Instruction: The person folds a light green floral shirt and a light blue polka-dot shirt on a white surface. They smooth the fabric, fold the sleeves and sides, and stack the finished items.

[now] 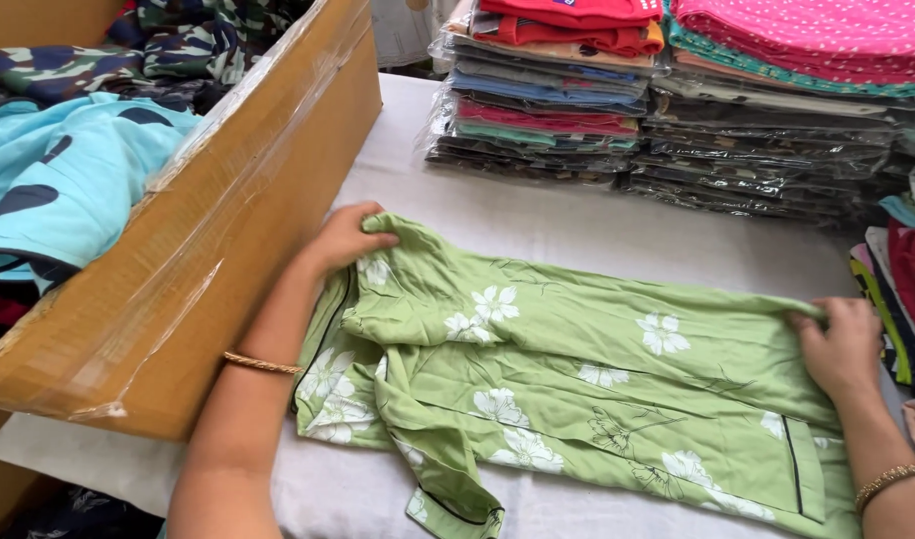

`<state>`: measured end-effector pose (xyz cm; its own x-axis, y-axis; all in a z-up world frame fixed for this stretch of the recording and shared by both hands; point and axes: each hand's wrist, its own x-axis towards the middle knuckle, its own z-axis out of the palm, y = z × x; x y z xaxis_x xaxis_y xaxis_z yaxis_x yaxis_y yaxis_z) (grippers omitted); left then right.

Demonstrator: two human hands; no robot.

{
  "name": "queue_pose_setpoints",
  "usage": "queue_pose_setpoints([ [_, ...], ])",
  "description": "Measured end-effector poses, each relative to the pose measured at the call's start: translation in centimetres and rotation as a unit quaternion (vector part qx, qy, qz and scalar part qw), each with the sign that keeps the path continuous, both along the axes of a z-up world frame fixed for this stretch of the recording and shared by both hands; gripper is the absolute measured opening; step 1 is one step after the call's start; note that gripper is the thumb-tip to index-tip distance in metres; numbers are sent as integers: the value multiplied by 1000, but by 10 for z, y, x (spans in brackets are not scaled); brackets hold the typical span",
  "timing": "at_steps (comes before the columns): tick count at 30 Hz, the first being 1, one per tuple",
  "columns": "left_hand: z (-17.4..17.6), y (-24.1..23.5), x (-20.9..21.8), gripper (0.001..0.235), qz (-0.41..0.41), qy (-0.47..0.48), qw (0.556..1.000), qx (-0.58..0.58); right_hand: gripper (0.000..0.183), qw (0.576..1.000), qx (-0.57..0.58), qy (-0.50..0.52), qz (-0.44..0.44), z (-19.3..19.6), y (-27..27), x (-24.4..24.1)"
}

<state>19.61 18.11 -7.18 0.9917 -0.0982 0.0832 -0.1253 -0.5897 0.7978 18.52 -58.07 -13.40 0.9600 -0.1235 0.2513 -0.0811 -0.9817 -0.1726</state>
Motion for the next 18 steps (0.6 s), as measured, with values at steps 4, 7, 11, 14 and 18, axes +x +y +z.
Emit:
queue_pose_setpoints([
  [4,8,1,-11,37,92,0,995,-49,36,986,106,-127,24,5,9,-5],
  [7,-8,6,-3,36,175,-24,982,72,39,991,99,-94,2,7,12,-5],
  [11,-49,30,20,29,202,-118,969,81,30,994,-1,-106,28,8,16,-8],
  [14,-42,29,16,35,155,-100,983,0,33,993,18,-109,34,7,15,-8],
  [18,-14,8,-9,35,125,-60,989,-57,31,993,15,-113,33,-2,8,-2],
])
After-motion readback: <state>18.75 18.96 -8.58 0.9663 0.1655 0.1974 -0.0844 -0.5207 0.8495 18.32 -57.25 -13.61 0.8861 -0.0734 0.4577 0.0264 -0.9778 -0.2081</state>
